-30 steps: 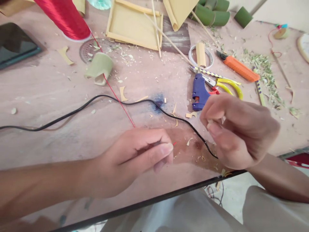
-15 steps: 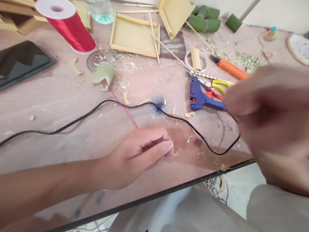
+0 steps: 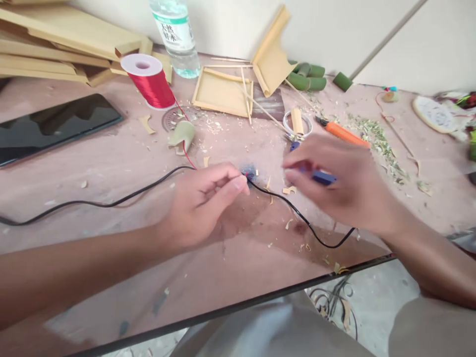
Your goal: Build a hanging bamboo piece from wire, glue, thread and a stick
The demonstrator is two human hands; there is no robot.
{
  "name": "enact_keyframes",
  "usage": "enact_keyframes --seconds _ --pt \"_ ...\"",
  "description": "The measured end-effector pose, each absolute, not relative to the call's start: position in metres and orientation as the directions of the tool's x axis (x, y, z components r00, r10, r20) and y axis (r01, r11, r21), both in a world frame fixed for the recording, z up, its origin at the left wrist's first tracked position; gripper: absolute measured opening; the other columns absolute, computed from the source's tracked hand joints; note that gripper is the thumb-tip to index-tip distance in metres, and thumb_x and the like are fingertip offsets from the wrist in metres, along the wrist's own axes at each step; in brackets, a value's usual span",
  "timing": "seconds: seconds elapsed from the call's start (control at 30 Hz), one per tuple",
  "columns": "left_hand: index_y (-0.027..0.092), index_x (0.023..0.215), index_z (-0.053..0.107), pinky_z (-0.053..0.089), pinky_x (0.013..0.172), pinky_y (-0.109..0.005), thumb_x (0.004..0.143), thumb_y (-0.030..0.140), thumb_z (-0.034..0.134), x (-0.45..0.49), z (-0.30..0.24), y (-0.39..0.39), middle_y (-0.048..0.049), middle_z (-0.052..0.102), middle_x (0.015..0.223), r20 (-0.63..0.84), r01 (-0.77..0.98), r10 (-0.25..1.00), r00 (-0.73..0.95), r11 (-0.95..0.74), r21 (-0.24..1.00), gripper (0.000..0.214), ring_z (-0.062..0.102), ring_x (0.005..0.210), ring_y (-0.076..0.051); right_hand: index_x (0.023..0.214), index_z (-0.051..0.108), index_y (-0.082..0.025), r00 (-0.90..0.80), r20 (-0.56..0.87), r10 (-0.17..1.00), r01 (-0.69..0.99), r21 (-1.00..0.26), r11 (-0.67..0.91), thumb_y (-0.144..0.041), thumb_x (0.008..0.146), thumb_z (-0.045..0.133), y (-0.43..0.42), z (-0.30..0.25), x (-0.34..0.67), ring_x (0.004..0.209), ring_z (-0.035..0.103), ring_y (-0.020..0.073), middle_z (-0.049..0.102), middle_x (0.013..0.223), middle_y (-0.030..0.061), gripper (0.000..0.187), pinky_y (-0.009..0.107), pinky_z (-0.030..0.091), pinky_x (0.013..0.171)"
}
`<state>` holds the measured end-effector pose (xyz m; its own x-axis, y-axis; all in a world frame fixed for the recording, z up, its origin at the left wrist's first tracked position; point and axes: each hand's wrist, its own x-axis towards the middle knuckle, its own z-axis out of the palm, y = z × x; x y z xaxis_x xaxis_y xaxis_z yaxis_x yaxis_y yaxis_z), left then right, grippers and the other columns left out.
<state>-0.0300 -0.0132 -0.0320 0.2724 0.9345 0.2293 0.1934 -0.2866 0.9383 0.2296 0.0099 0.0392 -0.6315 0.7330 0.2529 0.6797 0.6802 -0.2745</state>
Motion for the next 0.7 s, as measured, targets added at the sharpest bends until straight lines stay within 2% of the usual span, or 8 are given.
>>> enact_keyframes --seconds 0.07,0.13,0.2,0.43,0.6,0.7 --pt "0.019 0.08 0.07 0.028 0.046 -0.024 0.104 0.027 0.059 -0.032 -0.034 -0.006 0.0084 0.045 0.053 0.21 0.174 0.953 0.219 -0.25 0.953 0.028 0.039 0.046 -0.008 0.11 0.075 -0.017 -0.71 0.176 0.682 0.673 -0.115 0.73 -0.029 0.109 0.062 0.022 0.025 0.216 0.099 0.069 0.0234 0.076 0.11 0.0078 0.018 0.037 0.047 0.08" --pt "0.019 0.079 0.07 0.029 0.046 -0.024 0.103 0.028 0.059 -0.033 -0.035 -0.001 0.0085 0.045 0.051 0.206 0.16 0.957 0.203 -0.24 0.957 0.028 0.039 0.045 -0.008 0.114 0.076 -0.014 -0.764 0.044 0.644 0.645 0.04 0.763 -0.031 0.108 0.064 0.033 0.012 0.203 0.108 0.067 0.0287 0.075 0.115 0.0115 0.021 0.041 0.042 0.084" --pt "0.019 0.079 0.07 0.029 0.046 -0.024 0.103 0.027 0.058 -0.033 -0.037 0.0 0.0087 0.045 0.051 0.206 0.153 0.957 0.203 -0.239 0.959 0.028 0.039 0.045 -0.008 0.115 0.075 -0.012 -0.759 -0.037 0.65 0.644 0.097 0.759 -0.031 0.107 0.067 0.042 0.003 0.194 0.111 0.064 0.0306 0.074 0.12 0.0138 0.023 0.042 0.039 0.087" --pt "0.018 0.08 0.07 0.029 0.046 -0.023 0.103 0.024 0.058 -0.033 -0.035 -0.004 0.0092 0.045 0.055 0.211 0.156 0.942 0.262 -0.257 0.954 0.026 0.038 0.047 -0.006 0.104 0.074 -0.015 -0.731 -0.054 0.68 0.679 0.037 0.733 -0.027 0.106 0.066 0.054 0.002 0.19 0.104 0.064 0.027 0.077 0.111 0.0101 0.015 0.04 0.037 0.087" --pt "0.018 0.08 0.07 0.031 0.045 -0.02 0.103 0.02 0.057 -0.035 -0.033 -0.005 0.0102 0.047 0.055 0.199 0.189 0.92 0.337 -0.273 0.943 0.026 0.039 0.045 -0.004 0.095 0.072 -0.017 -0.763 0.127 0.633 0.632 -0.056 0.773 -0.024 0.106 0.061 0.039 0.008 0.2 0.092 0.065 0.0221 0.077 0.099 0.0048 0.017 0.038 0.039 0.082" --pt "0.018 0.079 0.07 0.029 0.044 -0.019 0.104 0.019 0.058 -0.036 -0.032 -0.005 0.0103 0.048 0.055 0.201 0.219 0.892 0.406 -0.308 0.926 0.027 0.039 0.045 -0.004 0.097 0.072 -0.016 -0.773 0.166 0.613 0.623 0.011 0.782 -0.024 0.106 0.059 0.028 0.01 0.207 0.092 0.066 0.0236 0.076 0.098 0.0061 0.017 0.04 0.037 0.08"
